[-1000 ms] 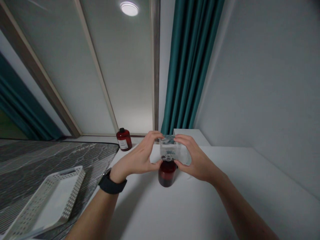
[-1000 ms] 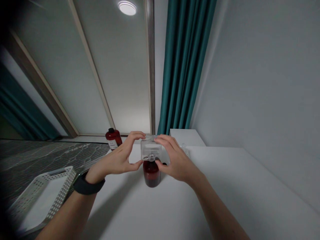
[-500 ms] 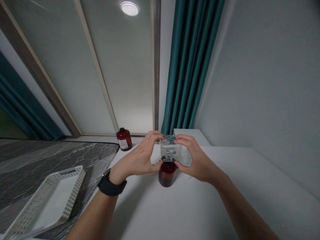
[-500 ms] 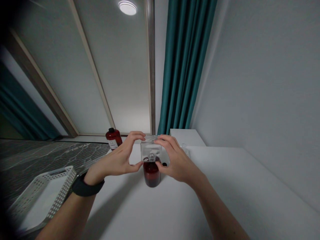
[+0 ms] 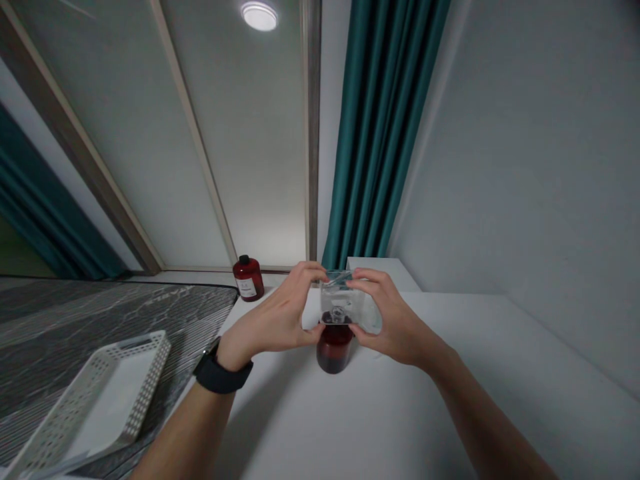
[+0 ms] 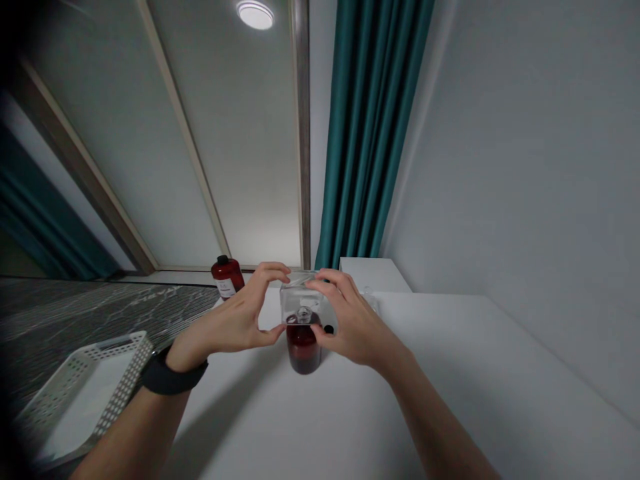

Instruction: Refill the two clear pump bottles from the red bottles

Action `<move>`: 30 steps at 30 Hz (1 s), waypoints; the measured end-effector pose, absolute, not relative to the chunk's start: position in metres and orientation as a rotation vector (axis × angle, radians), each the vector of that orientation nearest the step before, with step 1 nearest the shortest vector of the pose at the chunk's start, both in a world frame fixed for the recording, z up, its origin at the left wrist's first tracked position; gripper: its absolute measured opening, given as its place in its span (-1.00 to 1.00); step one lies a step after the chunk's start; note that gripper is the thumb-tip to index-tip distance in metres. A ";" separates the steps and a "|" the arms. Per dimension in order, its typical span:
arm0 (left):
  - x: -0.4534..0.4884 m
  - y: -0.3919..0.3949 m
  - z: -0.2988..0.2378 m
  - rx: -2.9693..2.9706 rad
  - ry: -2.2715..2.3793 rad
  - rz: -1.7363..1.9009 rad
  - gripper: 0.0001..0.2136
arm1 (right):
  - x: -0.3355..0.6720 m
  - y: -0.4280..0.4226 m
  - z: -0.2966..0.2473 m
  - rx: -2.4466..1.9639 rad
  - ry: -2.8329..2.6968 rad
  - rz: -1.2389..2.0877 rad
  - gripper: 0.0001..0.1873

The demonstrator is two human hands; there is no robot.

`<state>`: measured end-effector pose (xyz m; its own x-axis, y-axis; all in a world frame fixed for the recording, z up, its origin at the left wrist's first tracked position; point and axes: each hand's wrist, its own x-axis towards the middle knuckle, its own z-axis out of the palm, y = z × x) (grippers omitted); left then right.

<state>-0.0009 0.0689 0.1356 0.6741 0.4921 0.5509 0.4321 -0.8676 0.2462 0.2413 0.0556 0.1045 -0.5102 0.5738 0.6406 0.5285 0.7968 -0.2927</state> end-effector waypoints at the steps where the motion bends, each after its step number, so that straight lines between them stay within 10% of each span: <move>1: -0.001 0.069 0.136 2.789 0.772 0.958 -0.44 | 0.241 0.056 0.104 -0.810 -2.217 0.075 -0.27; 30: -0.005 0.078 0.129 2.727 0.911 0.858 -0.37 | 0.242 0.062 0.096 -0.913 -2.181 0.136 -0.15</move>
<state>-0.0053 0.0782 0.1294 0.6539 0.5891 0.4747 0.5089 -0.8068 0.3002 0.2416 0.0623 0.0961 -0.4611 0.6490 0.6051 0.5687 0.7396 -0.3600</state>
